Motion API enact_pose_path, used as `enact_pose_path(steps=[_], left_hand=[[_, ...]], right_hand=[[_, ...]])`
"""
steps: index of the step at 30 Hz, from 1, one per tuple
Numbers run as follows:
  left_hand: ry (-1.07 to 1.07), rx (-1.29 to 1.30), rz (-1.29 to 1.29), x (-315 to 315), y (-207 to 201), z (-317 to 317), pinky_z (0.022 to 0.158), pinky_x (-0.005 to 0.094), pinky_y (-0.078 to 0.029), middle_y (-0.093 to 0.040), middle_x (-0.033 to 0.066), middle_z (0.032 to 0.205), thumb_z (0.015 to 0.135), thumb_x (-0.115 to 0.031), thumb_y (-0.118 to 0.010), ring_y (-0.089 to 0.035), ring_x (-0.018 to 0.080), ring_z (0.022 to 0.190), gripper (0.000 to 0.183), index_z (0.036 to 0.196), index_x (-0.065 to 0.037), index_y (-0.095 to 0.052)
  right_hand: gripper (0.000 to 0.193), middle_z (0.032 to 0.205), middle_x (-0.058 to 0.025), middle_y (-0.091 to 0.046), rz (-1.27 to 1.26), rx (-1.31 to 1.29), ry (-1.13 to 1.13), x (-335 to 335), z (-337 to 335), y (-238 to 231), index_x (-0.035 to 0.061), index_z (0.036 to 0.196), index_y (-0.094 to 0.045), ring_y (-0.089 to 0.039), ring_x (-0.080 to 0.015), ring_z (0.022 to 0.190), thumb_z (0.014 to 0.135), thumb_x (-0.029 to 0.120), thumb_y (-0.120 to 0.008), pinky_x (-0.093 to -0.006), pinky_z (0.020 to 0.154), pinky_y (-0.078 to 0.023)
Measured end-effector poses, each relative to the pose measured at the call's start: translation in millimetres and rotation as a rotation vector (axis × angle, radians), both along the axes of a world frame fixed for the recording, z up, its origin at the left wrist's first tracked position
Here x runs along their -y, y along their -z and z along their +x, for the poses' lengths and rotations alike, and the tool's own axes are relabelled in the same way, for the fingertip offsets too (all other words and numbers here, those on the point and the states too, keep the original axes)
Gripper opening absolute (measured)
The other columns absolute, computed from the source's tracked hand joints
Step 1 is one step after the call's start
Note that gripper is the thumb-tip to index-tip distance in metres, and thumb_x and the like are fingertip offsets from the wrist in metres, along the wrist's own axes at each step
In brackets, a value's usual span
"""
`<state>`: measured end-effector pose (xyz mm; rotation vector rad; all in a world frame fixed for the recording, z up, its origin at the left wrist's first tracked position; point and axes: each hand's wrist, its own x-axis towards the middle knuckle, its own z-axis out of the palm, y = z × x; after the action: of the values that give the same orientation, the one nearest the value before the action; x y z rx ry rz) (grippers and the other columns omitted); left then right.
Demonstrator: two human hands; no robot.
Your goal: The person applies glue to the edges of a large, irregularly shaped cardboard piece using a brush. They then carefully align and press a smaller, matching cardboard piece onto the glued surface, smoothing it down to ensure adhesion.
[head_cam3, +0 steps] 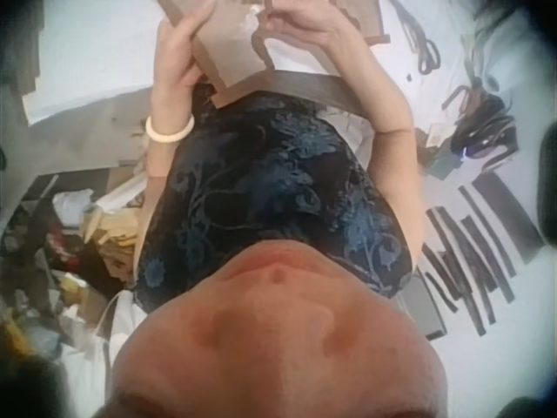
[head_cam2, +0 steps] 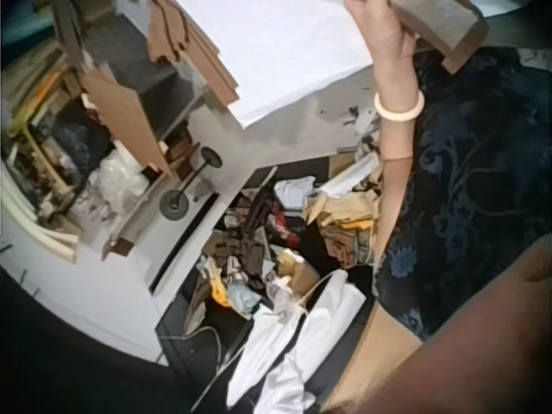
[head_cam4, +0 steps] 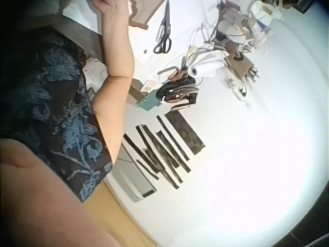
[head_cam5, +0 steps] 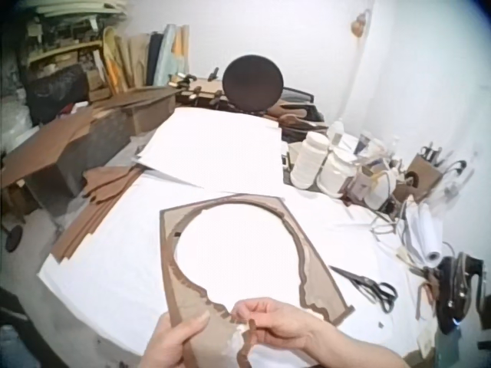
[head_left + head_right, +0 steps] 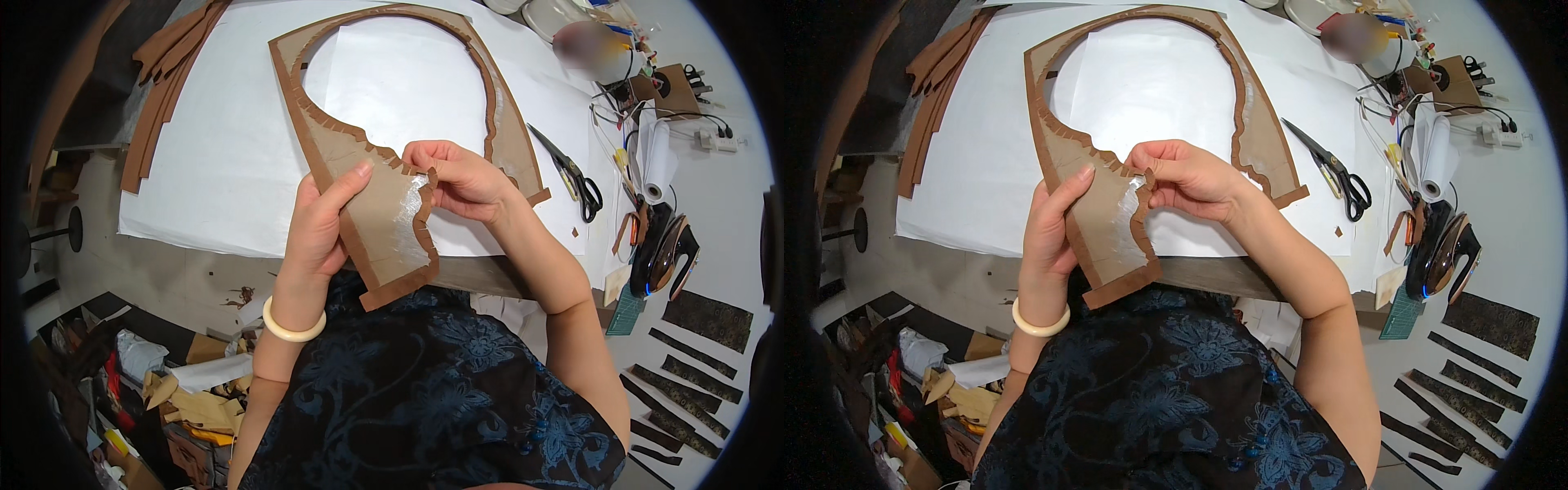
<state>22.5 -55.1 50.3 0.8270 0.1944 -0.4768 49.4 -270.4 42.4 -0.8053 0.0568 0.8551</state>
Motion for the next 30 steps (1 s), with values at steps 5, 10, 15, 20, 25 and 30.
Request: enact_pose_path(steps=[5,10,15,20,25,30], left_hand=[[0.004,0.010,0.020,-2.9,1.3,-2.3,0.075,0.0303,-0.056,-0.068,0.0113,0.103,0.095,-0.018,-0.062,-0.067,0.0170,0.087,0.030,0.117,0.003,-0.058],[0.001,0.010,0.060,-5.1,-3.7,-3.0,0.072,0.0293,-0.055,-0.069,0.0107,0.099,0.094,-0.016,-0.062,-0.068,0.0164,0.085,0.027,0.112,0.003,-0.060],[-0.023,0.000,0.087,-5.4,-6.7,-4.8,0.070,0.0290,-0.055,-0.069,0.0103,0.097,0.094,-0.014,-0.062,-0.068,0.0159,0.083,0.021,0.108,0.003,-0.062],[-0.018,-0.010,0.048,-4.7,-6.1,-6.2,0.071,0.0294,-0.056,-0.069,0.0106,0.098,0.094,-0.014,-0.062,-0.069,0.0165,0.084,0.023,0.110,0.003,-0.061],[-0.022,-0.006,0.022,-4.3,-3.1,-4.9,0.070,0.0290,-0.058,-0.069,0.0111,0.098,0.095,-0.016,-0.061,-0.069,0.0162,0.082,0.026,0.114,0.002,-0.059],[-0.031,0.005,0.036,-3.6,0.3,-5.3,0.070,0.0294,-0.058,-0.069,0.0118,0.098,0.096,-0.016,-0.060,-0.069,0.0168,0.082,0.026,0.114,0.002,-0.059]], right_hand=[[0.017,0.076,-0.0021,-0.067,-0.112,0.077,-0.011,1.4,2.8,-1.2,0.0032,0.089,-0.066,-0.062,-0.0076,0.061,0.096,0.018,-0.067,-0.0186,0.053,-0.051],[0.021,0.062,-0.0028,-0.064,-0.379,0.255,-0.040,-2.8,6.2,-21.9,0.0009,0.079,-0.067,-0.058,-0.0082,0.049,0.092,0.017,-0.072,-0.0203,0.048,-0.047],[0.022,0.061,-0.0037,-0.064,-0.520,0.365,-0.080,-7.1,5.2,-28.8,0.0007,0.078,-0.067,-0.057,-0.0087,0.047,0.091,0.017,-0.073,-0.0208,0.047,-0.047],[0.022,0.067,-0.0038,-0.064,-0.267,0.247,-0.009,0.9,0.8,-13.8,-0.0008,0.085,-0.067,-0.058,-0.0092,0.052,0.095,0.019,-0.069,-0.0207,0.051,-0.048],[0.019,0.075,-0.0041,-0.064,0.018,0.046,0.070,-0.8,-14.8,4.1,-0.0011,0.100,-0.066,-0.061,-0.0102,0.060,0.097,0.017,-0.065,-0.0211,0.058,-0.051],[0.017,0.073,-0.0028,-0.065,-0.018,0.094,0.136,-5.1,-21.4,9.1,0.0011,0.098,-0.065,-0.063,-0.0104,0.060,0.096,0.018,-0.066,-0.0216,0.056,-0.051]])
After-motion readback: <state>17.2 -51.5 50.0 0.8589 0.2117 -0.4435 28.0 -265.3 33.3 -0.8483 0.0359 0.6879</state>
